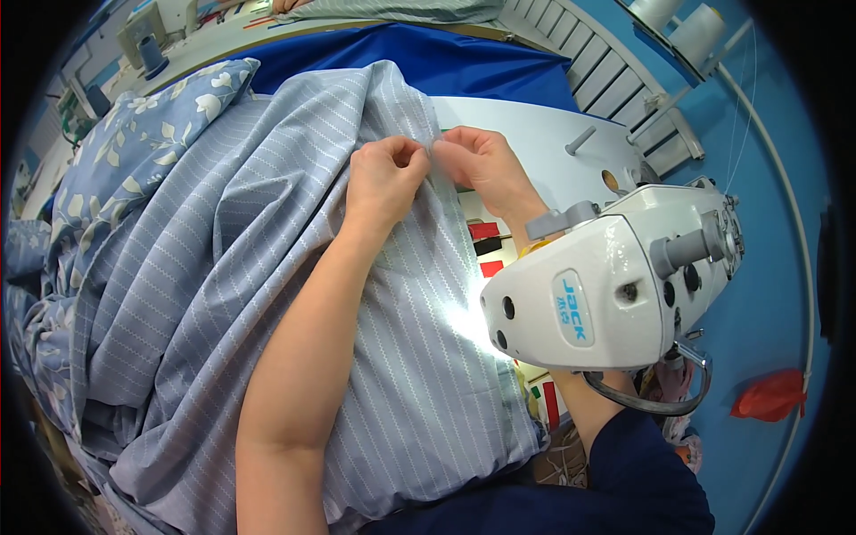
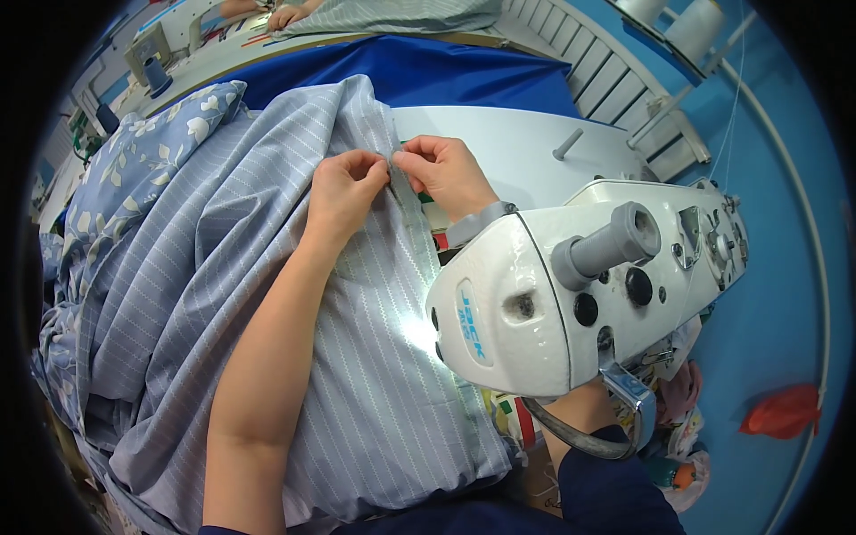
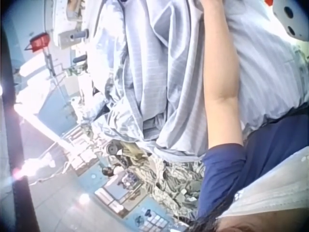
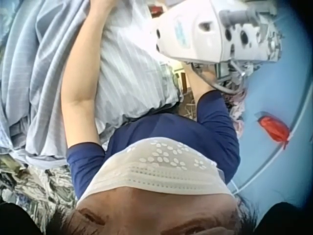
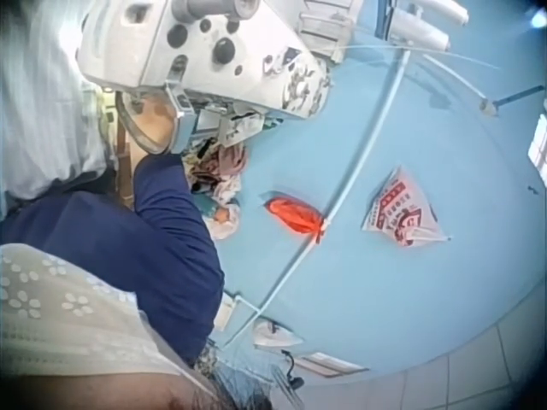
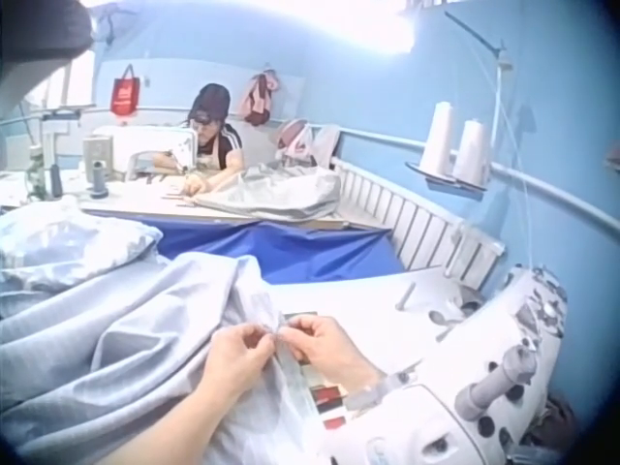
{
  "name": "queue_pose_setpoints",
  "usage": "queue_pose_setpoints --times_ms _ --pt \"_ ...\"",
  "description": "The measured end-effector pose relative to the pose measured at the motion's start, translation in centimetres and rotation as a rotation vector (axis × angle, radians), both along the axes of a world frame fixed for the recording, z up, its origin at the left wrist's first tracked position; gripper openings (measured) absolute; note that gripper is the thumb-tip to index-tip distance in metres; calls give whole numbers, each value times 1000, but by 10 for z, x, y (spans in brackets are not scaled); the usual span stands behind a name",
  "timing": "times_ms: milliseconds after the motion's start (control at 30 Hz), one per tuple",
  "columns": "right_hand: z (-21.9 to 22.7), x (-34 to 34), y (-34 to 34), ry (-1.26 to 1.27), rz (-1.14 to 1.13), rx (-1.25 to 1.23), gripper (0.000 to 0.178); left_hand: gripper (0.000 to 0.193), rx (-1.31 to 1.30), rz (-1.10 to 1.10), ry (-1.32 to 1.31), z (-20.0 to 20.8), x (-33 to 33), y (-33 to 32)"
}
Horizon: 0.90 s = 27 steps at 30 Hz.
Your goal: Sewing pieces of light blue fabric together using an industrial sewing machine at a workstation.
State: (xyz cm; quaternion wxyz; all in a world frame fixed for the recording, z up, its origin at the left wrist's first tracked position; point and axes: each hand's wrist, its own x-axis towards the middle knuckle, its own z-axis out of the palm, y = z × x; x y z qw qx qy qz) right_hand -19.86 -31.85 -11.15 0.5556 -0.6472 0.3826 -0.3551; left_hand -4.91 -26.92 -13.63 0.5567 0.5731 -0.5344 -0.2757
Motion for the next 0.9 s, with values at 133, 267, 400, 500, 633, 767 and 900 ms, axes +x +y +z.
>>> queue_pose_setpoints --times_ms 133,267,400,500,633,767,900 --pt "2 1 2 -10 -13 15 13 21 17 -21 56 -2 1 -3" --pt "3 2 3 -20 -26 25 13 20 16 -64 200 -1 1 -4" --pt "3 2 4 1 -31 -24 13 20 14 -74 121 1 0 0" --pt "4 1 4 36 -18 -85 13 21 -27 -18 -32 2 0 2" --pt "5 0 4 59 23 -142 12 21 -24 -37 -10 1 2 -1" --pt "7 0 6 53 15 -139 12 22 30 -99 141 0 4 -3" --pt "7 1 8 47 15 -153 12 22 64 -140 220 2 6 -2"
